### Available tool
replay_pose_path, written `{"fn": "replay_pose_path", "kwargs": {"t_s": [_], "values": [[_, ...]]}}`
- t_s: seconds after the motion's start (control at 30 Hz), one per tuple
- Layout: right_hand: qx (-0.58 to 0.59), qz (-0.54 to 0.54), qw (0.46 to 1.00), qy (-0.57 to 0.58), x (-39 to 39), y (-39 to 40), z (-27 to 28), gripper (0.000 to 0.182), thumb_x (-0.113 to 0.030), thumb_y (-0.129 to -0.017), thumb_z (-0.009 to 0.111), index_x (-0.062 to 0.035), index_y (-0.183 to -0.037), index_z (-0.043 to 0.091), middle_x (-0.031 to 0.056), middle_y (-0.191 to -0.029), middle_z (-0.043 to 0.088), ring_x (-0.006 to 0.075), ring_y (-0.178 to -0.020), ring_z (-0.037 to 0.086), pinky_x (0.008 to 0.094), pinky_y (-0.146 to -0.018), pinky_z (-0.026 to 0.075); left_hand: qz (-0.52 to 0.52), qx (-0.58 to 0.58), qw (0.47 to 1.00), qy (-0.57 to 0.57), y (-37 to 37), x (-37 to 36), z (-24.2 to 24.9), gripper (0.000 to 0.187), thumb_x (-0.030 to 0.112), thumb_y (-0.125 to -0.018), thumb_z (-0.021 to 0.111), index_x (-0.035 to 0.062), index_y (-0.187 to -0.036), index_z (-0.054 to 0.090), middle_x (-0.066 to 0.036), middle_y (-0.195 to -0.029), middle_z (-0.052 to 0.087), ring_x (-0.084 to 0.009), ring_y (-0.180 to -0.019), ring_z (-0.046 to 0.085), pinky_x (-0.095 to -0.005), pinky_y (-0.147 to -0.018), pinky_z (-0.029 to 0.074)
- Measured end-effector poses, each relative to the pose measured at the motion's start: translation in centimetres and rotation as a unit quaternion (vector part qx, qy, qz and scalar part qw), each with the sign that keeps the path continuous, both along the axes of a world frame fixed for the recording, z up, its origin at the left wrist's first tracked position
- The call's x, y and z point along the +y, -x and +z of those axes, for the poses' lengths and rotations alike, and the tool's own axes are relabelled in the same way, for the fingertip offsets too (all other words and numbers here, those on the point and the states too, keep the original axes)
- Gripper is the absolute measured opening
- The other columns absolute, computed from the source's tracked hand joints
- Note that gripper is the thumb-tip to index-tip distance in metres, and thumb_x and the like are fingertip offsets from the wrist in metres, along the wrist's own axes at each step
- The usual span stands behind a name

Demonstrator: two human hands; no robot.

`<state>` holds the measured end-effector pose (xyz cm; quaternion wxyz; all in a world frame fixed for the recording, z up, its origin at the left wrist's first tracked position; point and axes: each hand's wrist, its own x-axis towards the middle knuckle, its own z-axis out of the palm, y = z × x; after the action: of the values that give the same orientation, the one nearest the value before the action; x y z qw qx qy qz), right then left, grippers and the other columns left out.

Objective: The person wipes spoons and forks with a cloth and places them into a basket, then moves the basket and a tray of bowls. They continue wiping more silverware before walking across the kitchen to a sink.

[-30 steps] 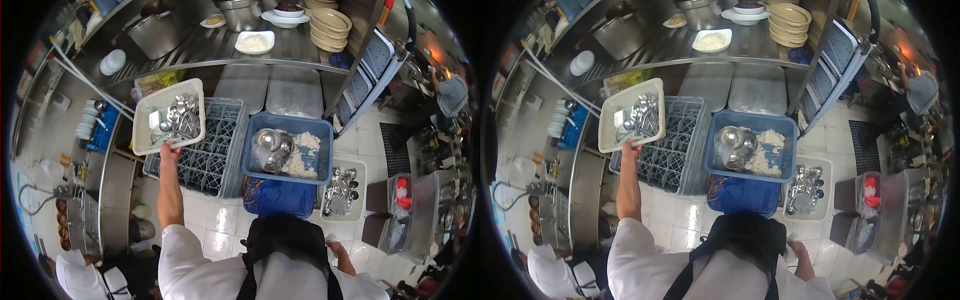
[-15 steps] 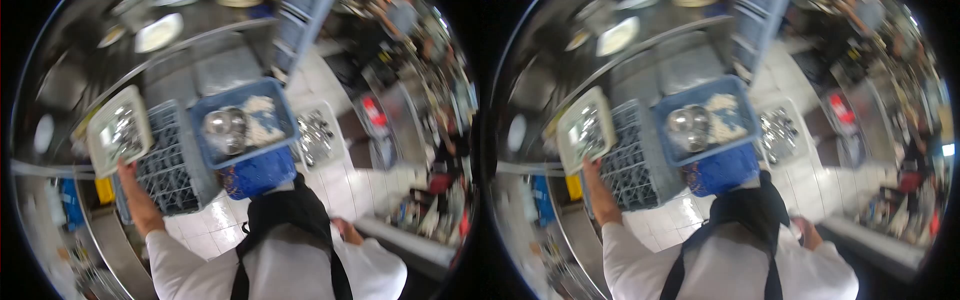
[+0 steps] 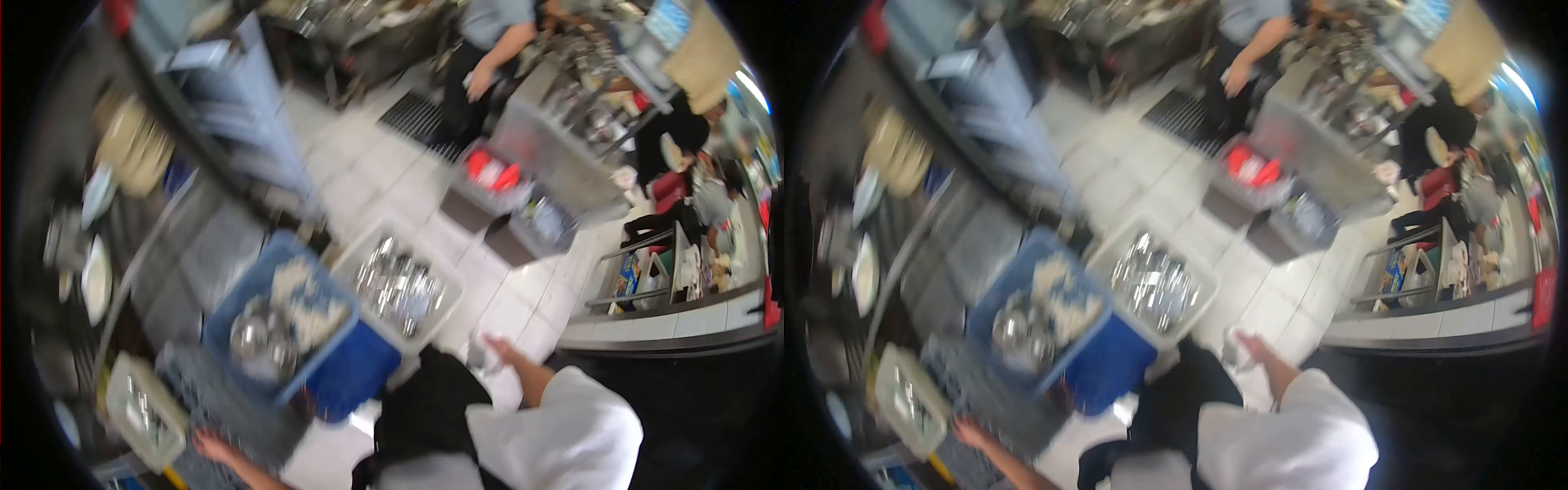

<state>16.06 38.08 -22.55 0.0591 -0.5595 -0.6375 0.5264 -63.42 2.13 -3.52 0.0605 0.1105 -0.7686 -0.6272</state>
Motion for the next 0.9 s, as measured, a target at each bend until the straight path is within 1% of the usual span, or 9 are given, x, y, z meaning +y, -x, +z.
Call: {"fn": "replay_pose_path", "kwargs": {"t_s": [0.03,0.07,0.13,0.17,0.3,0.43,0.53,0.6,0.9], "values": [[-0.063,-0.271,0.936,0.215,1.8,2.6,-1.3,0.087,-0.065,-0.078,0.068,0.0025,-0.131,0.056,0.0178,-0.128,0.060,0.0275,-0.118,0.058,0.0408,-0.098,0.046,0.033,0.008,0.999,0.016,-2.2,4.0,0.0,0.051,0.025,-0.094,0.061,0.0047,-0.137,0.045,-0.020,-0.128,0.055,-0.0321,-0.109,0.059,-0.0423,-0.089,0.053],[-0.051,-0.306,0.934,0.179,3.0,5.8,0.5,0.092,-0.069,-0.073,0.070,0.0064,-0.124,0.059,0.0202,-0.121,0.064,0.0296,-0.110,0.063,0.0419,-0.091,0.050,0.026,0.062,0.994,0.089,-5.1,8.8,-0.1,0.047,0.019,-0.095,0.059,0.0007,-0.137,0.046,-0.018,-0.125,0.058,-0.0277,-0.108,0.060,-0.0398,-0.087,0.054],[-0.079,-0.357,0.915,0.172,3.9,9.9,0.7,0.091,-0.067,-0.070,0.075,0.0149,-0.107,0.063,0.0218,-0.102,0.069,0.0292,-0.087,0.070,0.0404,-0.071,0.056,-0.098,0.413,0.863,0.275,-13.8,19.9,4.0,0.030,0.024,-0.097,0.056,-0.0053,-0.093,0.063,-0.008,-0.062,0.061,-0.0190,-0.053,0.057,-0.0344,-0.049,0.046],[-0.053,-0.368,0.904,0.212,5.6,12.3,3.2,0.088,-0.065,-0.070,0.076,0.0130,-0.109,0.063,0.0204,-0.101,0.070,0.0293,-0.086,0.070,0.0395,-0.070,0.056,-0.297,0.176,0.936,0.066,-11.7,19.3,-4.9,0.045,0.014,-0.095,0.058,-0.0016,-0.135,0.046,-0.016,-0.122,0.061,-0.0250,-0.107,0.061,-0.0367,-0.088,0.052],[0.001,-0.366,0.899,0.239,8.5,17.3,-2.3,0.080,-0.053,-0.067,0.083,0.0047,-0.118,0.062,0.0163,-0.109,0.068,0.0282,-0.094,0.068,0.0427,-0.080,0.055,-0.654,0.031,0.744,0.133,-24.9,44.0,-9.3,0.049,-0.003,-0.082,0.059,-0.0030,-0.131,0.051,-0.020,-0.128,0.055,-0.0261,-0.115,0.059,-0.0344,-0.086,0.053],[-0.058,-0.300,0.932,0.193,11.1,16.1,-4.3,0.064,-0.040,-0.067,0.082,0.0057,-0.109,0.067,0.0192,-0.103,0.070,0.0304,-0.093,0.069,0.0400,-0.081,0.054,-0.695,0.171,0.648,0.260,-28.9,56.8,-16.2,0.073,-0.001,-0.076,0.064,0.0020,-0.144,0.035,-0.024,-0.141,0.041,-0.0355,-0.132,0.043,-0.0467,-0.105,0.039],[-0.111,-0.295,0.935,0.161,12.6,13.7,-3.4,0.057,-0.037,-0.068,0.079,0.0042,-0.106,0.069,0.0200,-0.100,0.071,0.0313,-0.093,0.069,0.0391,-0.081,0.054,-0.635,0.245,0.582,0.445,-30.6,60.1,-17.6,0.087,0.002,-0.074,0.067,0.0069,-0.149,0.023,-0.024,-0.141,0.041,-0.0379,-0.134,0.039,-0.0465,-0.109,0.033],[-0.115,-0.248,0.950,0.151,14.1,10.5,-2.9,0.059,-0.041,-0.067,0.075,0.0037,-0.105,0.070,0.0235,-0.103,0.069,0.0357,-0.097,0.068,0.0406,-0.083,0.054,-0.652,0.041,0.567,0.501,-30.7,60.4,-18.2,0.086,0.004,-0.075,0.068,0.0098,-0.147,0.023,-0.024,-0.137,0.045,-0.0384,-0.128,0.046,-0.0460,-0.102,0.041],[-0.230,-0.143,0.956,0.115,20.1,2.2,2.7,0.059,-0.041,-0.063,0.074,0.0027,-0.102,0.071,0.0233,-0.100,0.070,0.0345,-0.093,0.069,0.0406,-0.083,0.054,-0.670,-0.032,0.629,0.393,-33.4,47.3,-22.2,0.037,0.018,-0.084,0.062,-0.0005,-0.113,0.049,-0.028,-0.108,0.062,-0.0447,-0.104,0.059,-0.0503,-0.090,0.048]]}}
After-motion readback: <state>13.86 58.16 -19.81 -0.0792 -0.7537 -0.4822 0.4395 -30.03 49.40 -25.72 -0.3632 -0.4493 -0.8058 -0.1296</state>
